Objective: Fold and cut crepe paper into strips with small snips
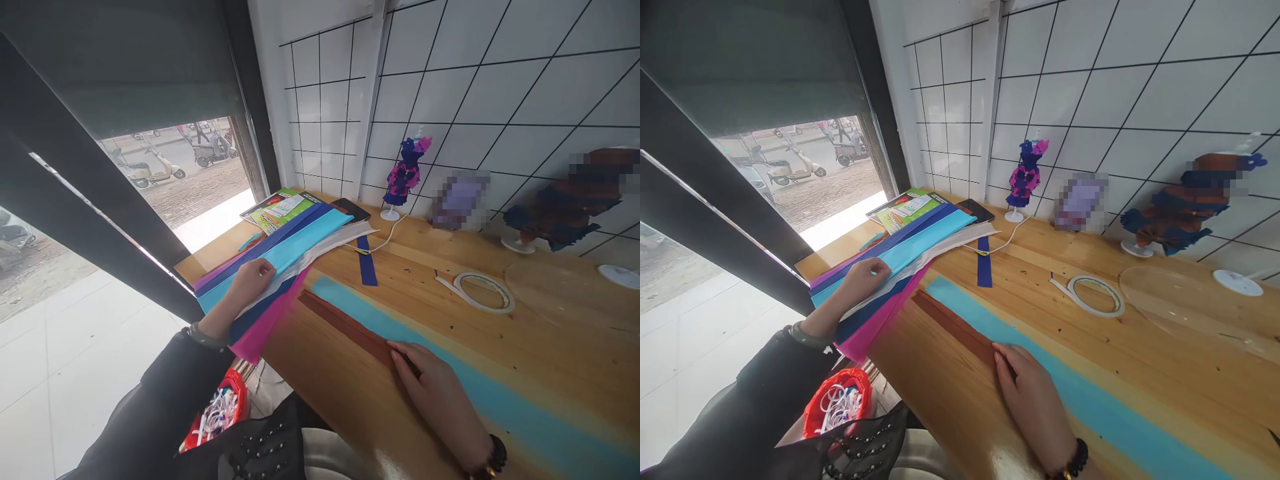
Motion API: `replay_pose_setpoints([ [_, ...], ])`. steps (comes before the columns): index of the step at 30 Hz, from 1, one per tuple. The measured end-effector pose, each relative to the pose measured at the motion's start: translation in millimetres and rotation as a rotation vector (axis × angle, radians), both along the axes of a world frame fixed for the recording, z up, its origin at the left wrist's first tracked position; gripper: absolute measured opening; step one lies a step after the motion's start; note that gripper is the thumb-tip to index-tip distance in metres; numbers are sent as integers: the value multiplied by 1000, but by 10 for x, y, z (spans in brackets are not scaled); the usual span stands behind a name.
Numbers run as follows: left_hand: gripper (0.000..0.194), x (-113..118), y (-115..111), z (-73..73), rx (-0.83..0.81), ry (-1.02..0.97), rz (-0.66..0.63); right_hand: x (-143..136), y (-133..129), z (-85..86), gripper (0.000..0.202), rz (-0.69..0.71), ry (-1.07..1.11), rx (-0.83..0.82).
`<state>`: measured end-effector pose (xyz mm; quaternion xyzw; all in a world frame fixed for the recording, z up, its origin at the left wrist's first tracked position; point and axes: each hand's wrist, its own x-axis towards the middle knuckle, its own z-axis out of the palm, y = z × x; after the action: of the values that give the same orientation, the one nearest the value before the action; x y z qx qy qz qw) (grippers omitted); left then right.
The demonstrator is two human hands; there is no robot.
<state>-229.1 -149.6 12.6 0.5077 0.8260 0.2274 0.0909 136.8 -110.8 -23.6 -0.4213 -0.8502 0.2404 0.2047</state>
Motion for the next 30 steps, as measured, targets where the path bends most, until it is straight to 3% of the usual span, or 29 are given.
replay_pose_setpoints([
  [3,26,-107,-14,89,44,-141,37,0,5,-5,30,5,19,35],
  [5,29,-85,-53,137,62,-67,7,-1,11,-10,30,12,19,39],
  [10,27,147,-122,85,-57,163,-306,2,-8,2,30,20,59,67],
  [12,25,186,-104,29,-74,194,-327,13,-22,14,30,23,94,106],
  [18,27,32,11,17,-35,154,-226,78,10,-22,29,12,64,198],
  [22,30,-150,61,144,1,63,-153,104,52,-67,30,16,-44,159],
  [27,36,-420,98,330,35,17,60,92,68,-74,30,12,-71,153],
  [30,38,-515,92,386,60,38,85,84,69,-68,31,10,-68,152],
])
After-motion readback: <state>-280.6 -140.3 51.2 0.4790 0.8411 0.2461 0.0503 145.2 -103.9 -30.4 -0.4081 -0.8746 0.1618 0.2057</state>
